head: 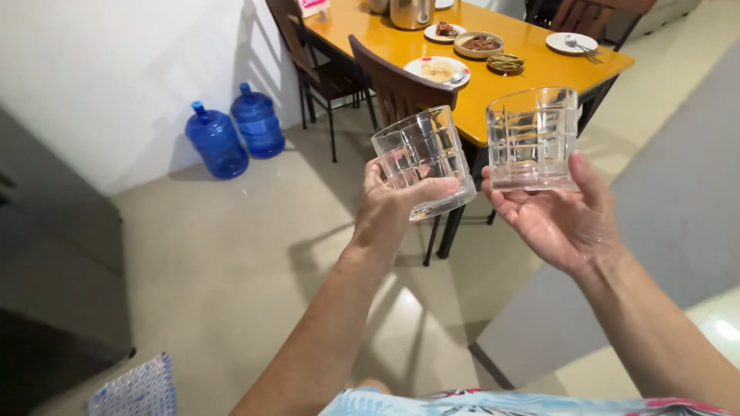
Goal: Serving rice onto a plate and setting the table with glasses and dishes.
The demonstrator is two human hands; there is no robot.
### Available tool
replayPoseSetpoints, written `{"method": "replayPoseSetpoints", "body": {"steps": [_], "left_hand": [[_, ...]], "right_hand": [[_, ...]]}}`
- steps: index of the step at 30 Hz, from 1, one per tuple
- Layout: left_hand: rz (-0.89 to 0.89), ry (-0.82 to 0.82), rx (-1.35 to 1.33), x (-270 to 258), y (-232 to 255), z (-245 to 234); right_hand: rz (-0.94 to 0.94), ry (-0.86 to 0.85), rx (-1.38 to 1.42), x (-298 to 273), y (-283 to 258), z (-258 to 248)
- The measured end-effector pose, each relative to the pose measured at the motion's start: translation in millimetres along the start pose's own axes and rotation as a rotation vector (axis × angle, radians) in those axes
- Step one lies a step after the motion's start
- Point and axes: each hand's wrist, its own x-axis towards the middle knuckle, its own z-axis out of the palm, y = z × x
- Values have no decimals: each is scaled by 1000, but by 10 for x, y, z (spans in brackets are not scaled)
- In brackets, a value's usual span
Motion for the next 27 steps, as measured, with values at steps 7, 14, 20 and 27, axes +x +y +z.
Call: {"method": "replayPoseSetpoints", "body": {"steps": [7,14,20,27], "left_hand": [[123,-78,43,1499,-376,67],[109,-221,2,3175,-457,193],[102,-273,224,4366,-416,368],[153,-285,295,5258,-928,529]], "right_hand": [[-161,57,-184,1101,-389,-587],[-280,154,-305,2277,-755,-810],[-333,228,-126,3134,-1060,-1248],[-357,396,-307,3763,-1305,-1722]]}}
